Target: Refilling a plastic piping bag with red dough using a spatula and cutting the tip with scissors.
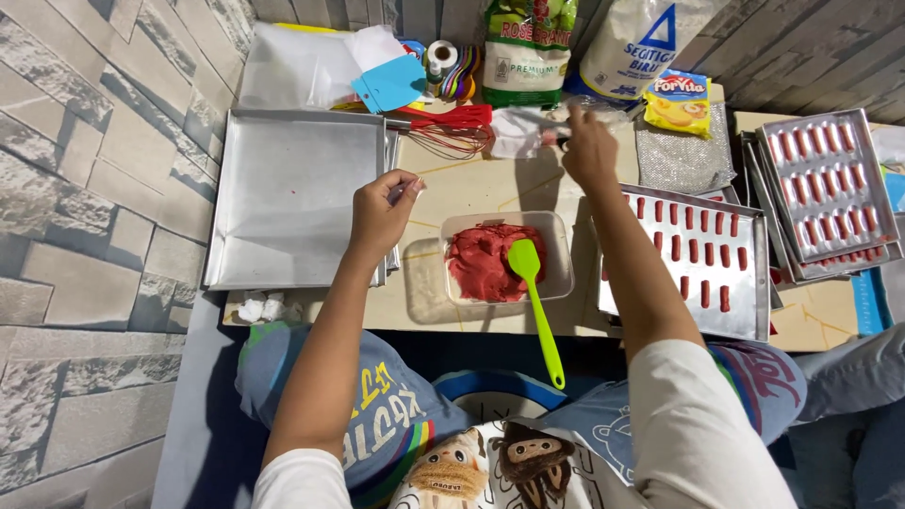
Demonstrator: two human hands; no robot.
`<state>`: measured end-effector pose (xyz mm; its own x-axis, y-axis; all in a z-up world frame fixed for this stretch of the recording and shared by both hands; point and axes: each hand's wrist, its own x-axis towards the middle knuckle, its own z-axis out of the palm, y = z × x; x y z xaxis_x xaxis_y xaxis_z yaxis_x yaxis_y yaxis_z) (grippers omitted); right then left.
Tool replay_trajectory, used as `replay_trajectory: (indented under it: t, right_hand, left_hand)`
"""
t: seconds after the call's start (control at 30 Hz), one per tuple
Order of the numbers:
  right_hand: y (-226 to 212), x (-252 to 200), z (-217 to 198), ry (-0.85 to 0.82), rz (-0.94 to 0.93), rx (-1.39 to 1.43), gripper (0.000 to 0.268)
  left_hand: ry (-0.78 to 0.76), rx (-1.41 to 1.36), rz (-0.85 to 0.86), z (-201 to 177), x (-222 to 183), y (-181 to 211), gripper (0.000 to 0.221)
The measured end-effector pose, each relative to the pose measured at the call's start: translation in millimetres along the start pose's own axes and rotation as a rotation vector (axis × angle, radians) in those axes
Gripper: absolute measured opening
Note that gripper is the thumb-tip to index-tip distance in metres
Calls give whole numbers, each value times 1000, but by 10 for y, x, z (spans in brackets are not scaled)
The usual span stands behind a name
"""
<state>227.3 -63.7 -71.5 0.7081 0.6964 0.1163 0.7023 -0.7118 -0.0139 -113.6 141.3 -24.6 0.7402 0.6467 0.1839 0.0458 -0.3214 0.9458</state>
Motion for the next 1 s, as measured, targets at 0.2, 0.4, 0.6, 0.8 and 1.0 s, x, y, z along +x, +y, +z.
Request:
replay_trajectory:
  t: [0.2, 0.4, 0.6, 0.8, 1.0]
  right_hand:
    - [205, -276, -457, 250, 63, 386, 49]
    - [211, -177, -169, 133, 84, 119, 41]
    - [374, 5, 114, -119, 114, -91, 52]
    - [-42, -287, -922, -335, 223, 299, 78]
    - [-628, -730, -1101, -591, -175, 782, 45]
  left_hand:
    - [77, -65, -38, -58, -2, 147, 9]
    - [121, -76, -50, -5, 0, 68, 9]
    - [111, -41, -30, -38, -38, 55, 10]
    - [103, -54, -12, -17, -7, 54, 10]
    - [120, -125, -15, 2, -37, 103, 7]
